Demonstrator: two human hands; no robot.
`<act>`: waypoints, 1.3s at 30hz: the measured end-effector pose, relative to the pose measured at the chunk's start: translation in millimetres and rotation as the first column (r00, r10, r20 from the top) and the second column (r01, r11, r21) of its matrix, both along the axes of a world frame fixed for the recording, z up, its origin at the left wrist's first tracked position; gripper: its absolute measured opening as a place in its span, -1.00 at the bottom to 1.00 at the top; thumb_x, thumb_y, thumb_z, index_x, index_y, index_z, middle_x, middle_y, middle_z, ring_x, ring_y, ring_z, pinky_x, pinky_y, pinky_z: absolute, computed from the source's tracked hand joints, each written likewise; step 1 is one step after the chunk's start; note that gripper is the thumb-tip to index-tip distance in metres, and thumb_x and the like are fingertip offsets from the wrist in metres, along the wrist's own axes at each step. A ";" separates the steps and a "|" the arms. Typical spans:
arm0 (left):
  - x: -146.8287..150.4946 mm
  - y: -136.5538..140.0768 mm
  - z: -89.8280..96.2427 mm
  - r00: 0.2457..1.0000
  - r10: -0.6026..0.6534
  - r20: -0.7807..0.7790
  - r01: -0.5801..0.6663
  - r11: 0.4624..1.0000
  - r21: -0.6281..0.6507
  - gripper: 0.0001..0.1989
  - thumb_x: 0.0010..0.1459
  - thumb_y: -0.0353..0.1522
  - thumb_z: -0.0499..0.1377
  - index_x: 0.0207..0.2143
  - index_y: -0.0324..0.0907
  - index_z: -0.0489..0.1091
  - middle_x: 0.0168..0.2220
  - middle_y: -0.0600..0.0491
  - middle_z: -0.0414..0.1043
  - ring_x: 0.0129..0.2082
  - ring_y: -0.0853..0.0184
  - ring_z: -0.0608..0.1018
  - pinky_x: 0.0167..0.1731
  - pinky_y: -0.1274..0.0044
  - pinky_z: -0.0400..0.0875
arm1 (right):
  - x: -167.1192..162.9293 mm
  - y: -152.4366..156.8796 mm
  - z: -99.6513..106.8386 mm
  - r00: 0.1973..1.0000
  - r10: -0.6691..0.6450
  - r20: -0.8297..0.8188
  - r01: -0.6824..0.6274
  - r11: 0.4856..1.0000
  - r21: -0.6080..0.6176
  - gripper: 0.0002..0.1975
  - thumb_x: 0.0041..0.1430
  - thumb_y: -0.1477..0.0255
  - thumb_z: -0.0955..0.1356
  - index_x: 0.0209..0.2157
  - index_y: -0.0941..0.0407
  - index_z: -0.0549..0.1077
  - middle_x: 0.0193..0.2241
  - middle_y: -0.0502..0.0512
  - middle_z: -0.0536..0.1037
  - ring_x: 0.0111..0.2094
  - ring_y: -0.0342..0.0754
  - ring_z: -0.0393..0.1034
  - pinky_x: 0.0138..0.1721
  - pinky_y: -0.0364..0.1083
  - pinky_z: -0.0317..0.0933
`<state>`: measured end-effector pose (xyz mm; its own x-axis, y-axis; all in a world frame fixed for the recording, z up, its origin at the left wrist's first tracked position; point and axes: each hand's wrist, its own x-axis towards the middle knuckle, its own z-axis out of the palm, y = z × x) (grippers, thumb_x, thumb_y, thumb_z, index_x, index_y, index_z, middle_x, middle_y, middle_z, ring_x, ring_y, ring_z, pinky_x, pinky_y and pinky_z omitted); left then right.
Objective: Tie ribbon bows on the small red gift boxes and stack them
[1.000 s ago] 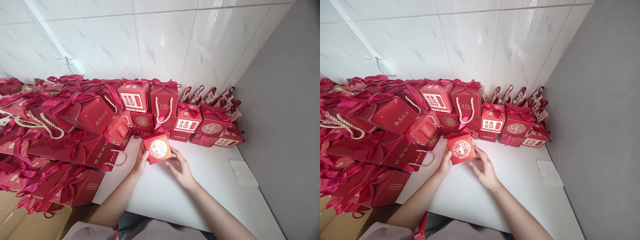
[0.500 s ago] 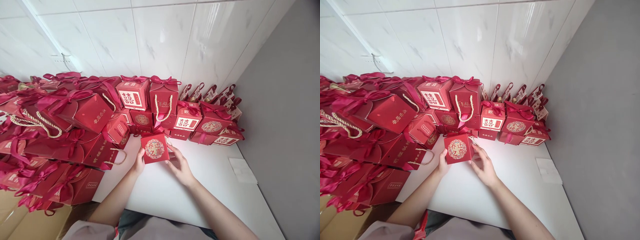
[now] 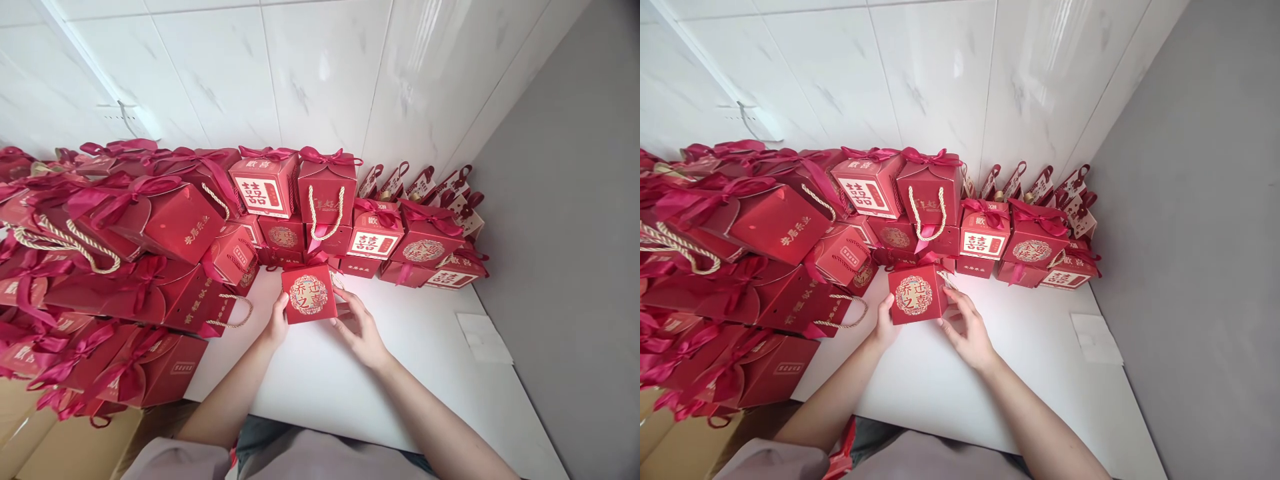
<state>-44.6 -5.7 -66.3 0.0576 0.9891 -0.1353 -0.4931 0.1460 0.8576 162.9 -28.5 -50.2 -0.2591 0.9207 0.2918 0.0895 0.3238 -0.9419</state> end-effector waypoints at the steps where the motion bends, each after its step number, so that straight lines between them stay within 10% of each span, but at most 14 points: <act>1: 0.0 -0.4 0.0 1.000 0.006 0.010 -0.006 1.000 -0.004 -0.40 0.12 -0.01 0.07 0.07 -0.22 0.36 0.03 -0.08 0.50 0.16 -0.02 0.41 0.12 0.21 0.32 | 0.3 0.0 0.2 1.000 0.005 -0.003 -0.005 1.000 -0.003 -0.47 0.26 0.33 0.34 0.23 -0.08 0.20 0.17 0.20 0.28 -0.09 0.05 0.44 -0.11 0.08 0.43; 7: 8.1 -3.1 18.5 0.995 0.056 0.088 -0.053 0.998 -0.043 -0.46 0.12 -0.06 0.09 -0.01 -0.25 0.43 -0.08 -0.08 0.56 0.01 0.04 0.52 -0.02 0.33 0.43 | 0.8 -1.4 4.4 1.000 -0.016 -0.006 0.016 0.999 0.033 -0.47 0.25 0.37 0.34 0.23 -0.09 0.22 0.23 0.19 0.23 0.10 0.13 0.33 -0.07 0.08 0.42; 14: 4.5 -2.5 29.1 0.998 0.011 0.064 -0.006 0.997 -0.074 -0.44 0.15 0.05 0.01 -0.07 -0.17 0.42 -0.47 0.04 0.55 -0.66 0.35 0.49 -0.75 0.61 0.22 | 0.9 -6.2 16.8 0.996 -0.064 -0.064 0.072 0.988 0.137 -0.52 0.26 0.44 0.33 0.19 -0.10 0.28 0.22 0.16 0.26 0.25 0.14 0.13 0.00 0.10 0.38; 21: -1.0 -1.2 30.1 0.867 -0.499 0.003 0.492 0.854 -0.171 0.01 -0.02 0.34 -0.17 0.04 -0.34 0.36 -0.35 -0.26 0.59 -0.48 0.06 0.65 -0.60 0.50 0.45 | 4.7 -1.8 15.5 0.970 -0.233 -0.065 0.232 0.973 -0.019 -0.58 0.26 0.33 0.35 0.14 -0.05 0.33 0.05 0.18 0.34 -0.13 0.02 0.43 -0.20 0.01 0.39; 30: 0.3 1.2 42.2 0.842 -0.535 -0.067 0.487 0.808 -0.333 -0.02 0.09 0.28 -0.31 -0.02 -0.36 0.41 -0.39 -0.25 0.59 -0.48 0.11 0.65 -0.57 0.52 0.44 | 3.8 -1.9 16.7 0.953 -0.301 -0.046 0.296 0.951 -0.093 -0.65 0.19 0.23 0.39 0.00 -0.01 0.45 -0.24 0.06 0.34 -0.42 -0.11 0.34 -0.31 -0.03 0.33; 39: 1.6 -0.2 41.4 0.791 -0.603 -0.101 0.548 0.773 -0.321 -0.01 0.09 0.27 -0.35 -0.02 -0.35 0.40 -0.38 -0.25 0.58 -0.45 0.11 0.65 -0.54 0.51 0.43 | 5.5 -4.8 20.4 0.942 -0.331 -0.055 0.328 0.943 -0.051 -0.68 0.26 0.26 0.33 0.04 -0.03 0.43 -0.12 0.11 0.36 -0.33 -0.08 0.36 -0.24 0.00 0.32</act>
